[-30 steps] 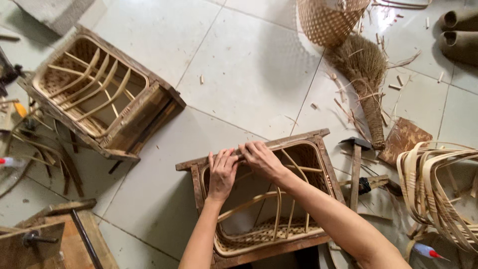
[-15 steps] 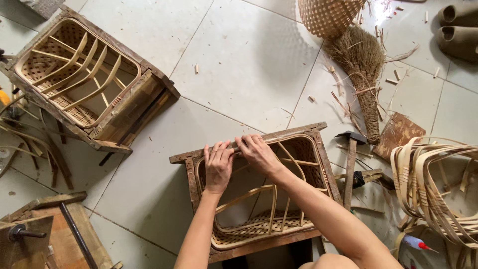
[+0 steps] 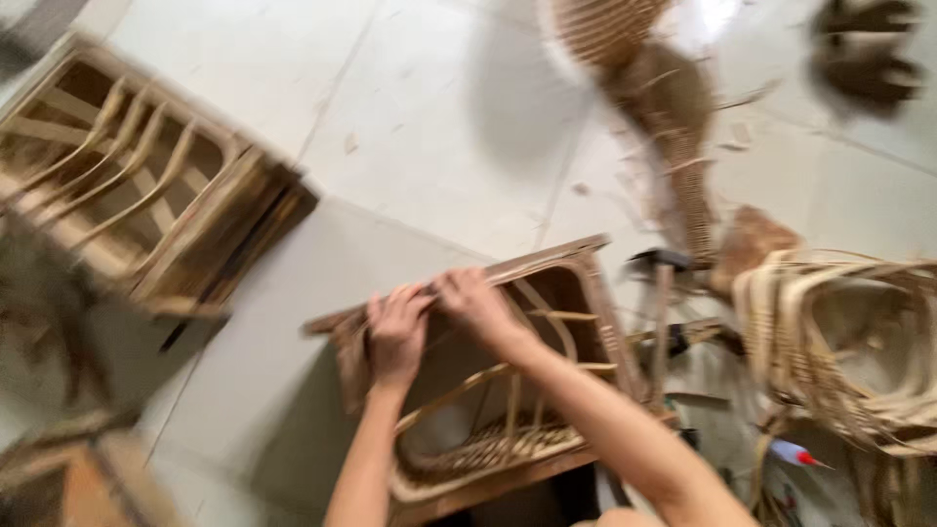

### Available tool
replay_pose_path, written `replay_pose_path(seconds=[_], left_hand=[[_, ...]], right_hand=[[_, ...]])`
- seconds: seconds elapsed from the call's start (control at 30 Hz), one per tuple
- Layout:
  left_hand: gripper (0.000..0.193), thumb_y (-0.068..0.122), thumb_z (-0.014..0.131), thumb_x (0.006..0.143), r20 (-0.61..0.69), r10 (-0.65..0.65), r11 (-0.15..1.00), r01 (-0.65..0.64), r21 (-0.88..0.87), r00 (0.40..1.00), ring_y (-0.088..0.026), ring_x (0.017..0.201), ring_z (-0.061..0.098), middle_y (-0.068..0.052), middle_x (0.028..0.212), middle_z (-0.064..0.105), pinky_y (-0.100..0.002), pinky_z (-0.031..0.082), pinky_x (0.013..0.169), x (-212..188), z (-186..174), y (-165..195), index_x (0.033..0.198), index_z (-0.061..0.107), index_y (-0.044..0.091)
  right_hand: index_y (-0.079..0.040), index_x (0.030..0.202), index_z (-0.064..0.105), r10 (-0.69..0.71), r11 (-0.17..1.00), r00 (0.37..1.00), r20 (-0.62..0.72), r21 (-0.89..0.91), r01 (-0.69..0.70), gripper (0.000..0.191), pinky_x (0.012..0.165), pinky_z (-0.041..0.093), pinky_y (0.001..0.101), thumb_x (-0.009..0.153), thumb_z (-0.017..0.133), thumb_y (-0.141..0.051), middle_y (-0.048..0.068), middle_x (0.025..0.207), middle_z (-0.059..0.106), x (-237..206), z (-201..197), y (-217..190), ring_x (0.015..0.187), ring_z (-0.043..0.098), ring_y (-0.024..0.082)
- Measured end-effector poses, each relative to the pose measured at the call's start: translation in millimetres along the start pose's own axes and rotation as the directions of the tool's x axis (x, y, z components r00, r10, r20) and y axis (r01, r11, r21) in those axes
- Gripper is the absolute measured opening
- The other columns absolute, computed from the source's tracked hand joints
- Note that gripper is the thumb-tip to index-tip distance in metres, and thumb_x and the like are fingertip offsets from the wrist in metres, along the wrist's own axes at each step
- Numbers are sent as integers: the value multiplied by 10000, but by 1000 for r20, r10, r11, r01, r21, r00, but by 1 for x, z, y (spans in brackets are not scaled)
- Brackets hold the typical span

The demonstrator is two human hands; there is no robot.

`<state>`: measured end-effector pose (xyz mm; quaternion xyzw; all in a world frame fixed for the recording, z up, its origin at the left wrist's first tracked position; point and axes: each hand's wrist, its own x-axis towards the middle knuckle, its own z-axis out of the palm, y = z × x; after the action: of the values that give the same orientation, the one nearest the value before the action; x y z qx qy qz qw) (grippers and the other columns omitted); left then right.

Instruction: The person sits on the floor assembling a woven bamboo basket in a wooden frame. They bend and tuck a bamboo rim strip, trim a strip with scissors, weave thin bamboo slats across the basket body, press the slats into place, and tap strips tight using a hammer.

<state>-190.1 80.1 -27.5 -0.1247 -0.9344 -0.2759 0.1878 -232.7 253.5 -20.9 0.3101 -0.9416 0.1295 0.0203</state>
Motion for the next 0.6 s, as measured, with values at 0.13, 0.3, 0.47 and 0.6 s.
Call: replay_pose_path(seconds=[0.13,0.3,0.47,0.6], left_hand=[[195,132,748,884,-8,38,999,-38,0,999,-229,1197,659,-51,1248,711,-511,404,1106,4,-6,3,1077,768,145],[205,203,768,904,66,-40,999,39,8,997,-213,1217,665,-13,1291,714,-515,407,1149,3,-6,4,1109,760,199],[182,226,766,952,97,-76,997,74,26,992,-185,1212,664,15,1329,699,-547,373,1250,-5,-1,-1,1134,756,213],[204,247,755,970,126,-90,996,86,36,988,-186,1213,655,17,1345,685,-534,372,1219,-7,-3,-3,1169,749,204]], right_hand=[[3,1314,602,61,978,974,-218,208,-15,441,1078,415,507,895,664,-120,237,1326,596,-32,-38,10,1220,551,376],[-76,1306,674,381,856,910,-162,434,-281,355,1118,468,448,973,625,-190,164,1383,635,-160,-87,111,1299,577,306],[-21,1165,698,727,625,684,58,354,-695,250,890,563,428,960,655,-158,194,1103,711,-351,-85,194,1031,691,328],[-46,1182,634,763,627,643,72,162,-762,375,885,543,476,869,762,-209,181,1143,669,-422,-31,174,1063,652,385]])
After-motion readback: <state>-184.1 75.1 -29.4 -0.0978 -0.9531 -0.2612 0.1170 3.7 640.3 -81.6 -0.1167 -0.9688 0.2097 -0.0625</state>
